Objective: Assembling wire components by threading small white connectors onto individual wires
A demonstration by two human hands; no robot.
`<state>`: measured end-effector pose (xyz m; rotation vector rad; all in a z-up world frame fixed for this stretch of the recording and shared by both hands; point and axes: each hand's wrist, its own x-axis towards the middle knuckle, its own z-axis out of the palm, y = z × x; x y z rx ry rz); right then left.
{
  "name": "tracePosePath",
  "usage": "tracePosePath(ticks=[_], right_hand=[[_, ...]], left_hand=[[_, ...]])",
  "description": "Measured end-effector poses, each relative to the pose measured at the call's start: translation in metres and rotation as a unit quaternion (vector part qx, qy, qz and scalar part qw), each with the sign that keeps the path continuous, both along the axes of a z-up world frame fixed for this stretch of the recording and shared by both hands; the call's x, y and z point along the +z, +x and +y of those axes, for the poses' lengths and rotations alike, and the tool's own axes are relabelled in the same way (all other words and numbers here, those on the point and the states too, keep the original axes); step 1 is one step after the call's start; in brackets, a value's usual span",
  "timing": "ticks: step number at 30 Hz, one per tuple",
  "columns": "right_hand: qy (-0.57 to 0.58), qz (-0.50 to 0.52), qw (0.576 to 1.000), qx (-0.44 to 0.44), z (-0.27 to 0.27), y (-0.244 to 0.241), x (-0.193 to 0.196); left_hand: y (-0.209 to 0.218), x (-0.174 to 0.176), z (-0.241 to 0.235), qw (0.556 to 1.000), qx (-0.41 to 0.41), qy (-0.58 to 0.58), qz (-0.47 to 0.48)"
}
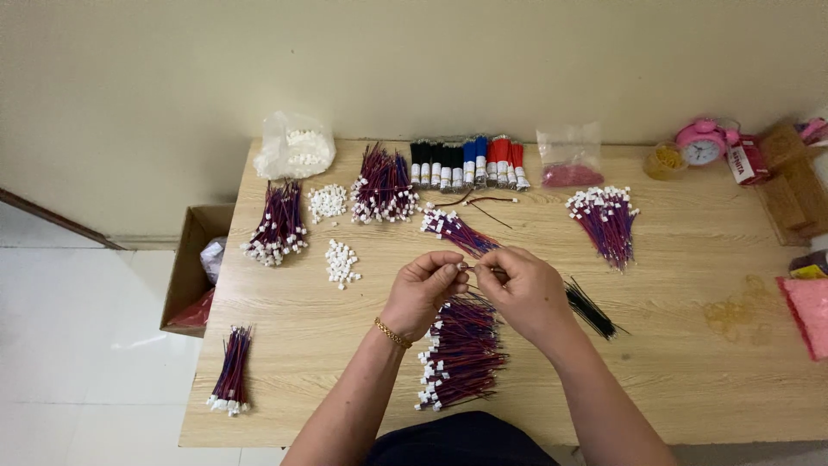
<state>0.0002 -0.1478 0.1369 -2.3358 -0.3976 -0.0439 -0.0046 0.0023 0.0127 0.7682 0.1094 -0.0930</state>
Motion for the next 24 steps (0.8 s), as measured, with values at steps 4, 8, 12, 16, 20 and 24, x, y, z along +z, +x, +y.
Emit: tracePosePath(ticks=[4, 8, 12, 16, 20, 24], right_hand=[[0.002, 0.027, 0.999, -0.026, -0.0003, 0.0012, -0.0032], [-0.003, 0.017, 1.000, -0.026, -0.0014, 0.0031, -0.0065], [0.007, 0.028, 0.999, -0.038, -0.0022, 0.0034, -0.0070], [0.011, 0.019, 0.999, -0.038, -0.0015, 0.0049, -0.0057], [0.024, 0.020, 0.999, -0.044, -0.0021, 0.0062, -0.0091], [0.004, 0.019, 0.999, -0.051, -0.0027, 0.0059, -0.0087]], left_hand=[[0.0006, -0.0039, -0.0009, 1.000, -0.002, -0.006, 0.001], [0.0017, -0.0043, -0.0010, 1.000, -0.011, -0.014, 0.007], [0.0024, -0.0027, -0.0025, 0.999, -0.016, -0.032, 0.015], [0.0046, -0.0068, -0.0032, 0.998, -0.022, -0.049, 0.023], [0.0039, -0.0039, -0.0031, 0.997, -0.031, -0.062, 0.025], [0.0032, -0.0059, -0.0034, 0.997, -0.029, -0.064, 0.022]])
